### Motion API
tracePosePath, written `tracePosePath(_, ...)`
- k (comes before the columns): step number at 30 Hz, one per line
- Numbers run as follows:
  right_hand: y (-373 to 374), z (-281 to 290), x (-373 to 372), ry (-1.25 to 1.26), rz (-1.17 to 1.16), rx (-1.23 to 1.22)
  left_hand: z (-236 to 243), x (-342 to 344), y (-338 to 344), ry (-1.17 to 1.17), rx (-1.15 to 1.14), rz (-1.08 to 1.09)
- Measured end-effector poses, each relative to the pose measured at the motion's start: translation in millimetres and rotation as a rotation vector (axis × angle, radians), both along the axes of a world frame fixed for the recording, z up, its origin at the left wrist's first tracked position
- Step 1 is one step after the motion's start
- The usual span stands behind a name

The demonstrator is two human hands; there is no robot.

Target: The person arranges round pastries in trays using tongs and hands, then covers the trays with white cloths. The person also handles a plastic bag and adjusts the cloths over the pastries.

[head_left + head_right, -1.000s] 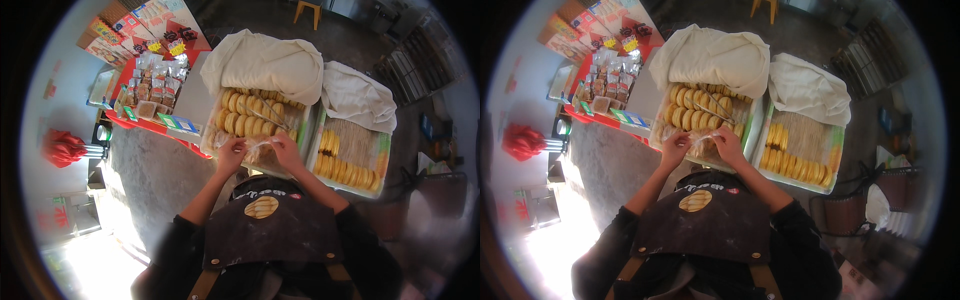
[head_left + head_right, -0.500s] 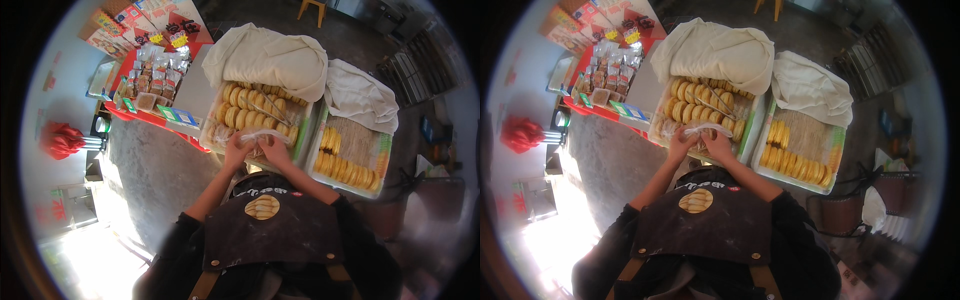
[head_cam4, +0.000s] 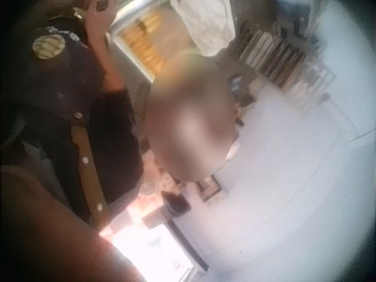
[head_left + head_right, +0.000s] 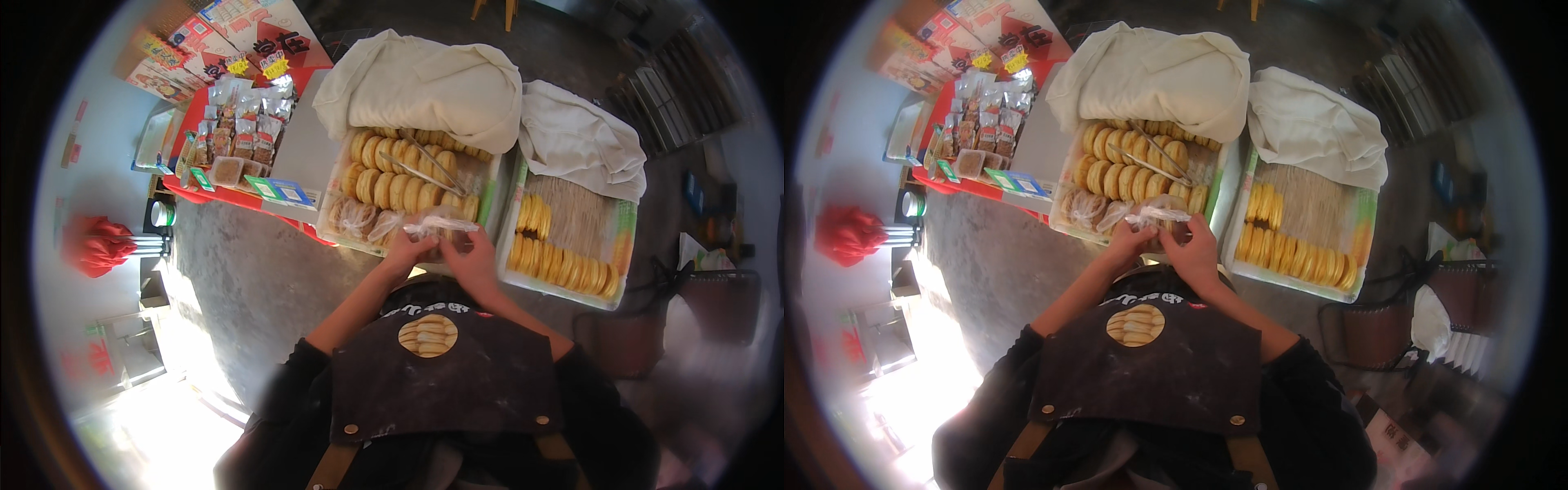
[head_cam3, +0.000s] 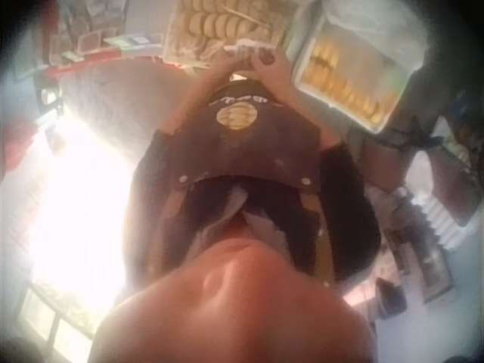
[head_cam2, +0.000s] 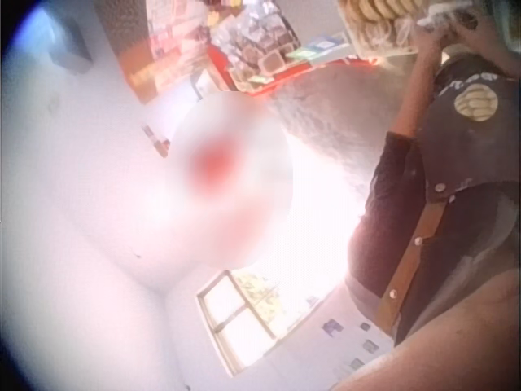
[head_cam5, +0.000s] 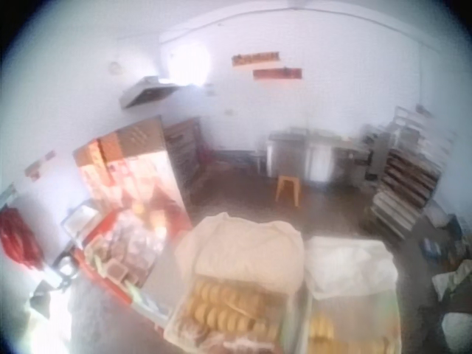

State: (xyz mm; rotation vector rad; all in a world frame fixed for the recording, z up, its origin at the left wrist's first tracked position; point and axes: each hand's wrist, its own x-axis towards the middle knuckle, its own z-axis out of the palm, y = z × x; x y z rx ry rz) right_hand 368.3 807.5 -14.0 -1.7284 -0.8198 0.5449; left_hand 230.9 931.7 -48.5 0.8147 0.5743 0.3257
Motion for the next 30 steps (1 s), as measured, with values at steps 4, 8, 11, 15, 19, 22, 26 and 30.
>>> tracePosePath(4,-8.7,1.2,0.4,-0.024,0.001,-0.020,-7.3,5.4,-7.8,0.003,0.027,0.017)
tracePosePath(8,-12.7,5.0,-1.4,-0.060,0.019,-0.024,-15.6,10.5,-17.9,0.048,-0.048,0.060)
tracePosePath(11,-13.2,2.4,-1.3,-0.063,0.022,-0.010,-21.6,10.9,-20.3,0.076,-0.028,0.075)
tracePosePath(15,-15.5,-3.9,11.6,0.069,0.110,-0.021,-28.8,4.1,-20.4,0.097,-0.051,0.085)
tracePosePath(19,-10.7,-4.3,32.4,0.162,0.025,0.162,-26.5,-4.5,-17.1,0.124,-0.251,-0.060)
tracePosePath(22,16.5,-2.5,29.4,0.066,-0.032,0.280,-13.3,-5.0,-21.4,0.032,-0.448,-0.068)
tracePosePath(26,31.0,7.3,25.4,0.334,0.331,0.229,11.8,2.5,-21.6,-0.032,-0.478,-0.086)
tracePosePath(30,26.0,14.8,18.9,0.288,0.309,0.211,32.0,5.6,-33.3,-0.108,-0.550,0.006)
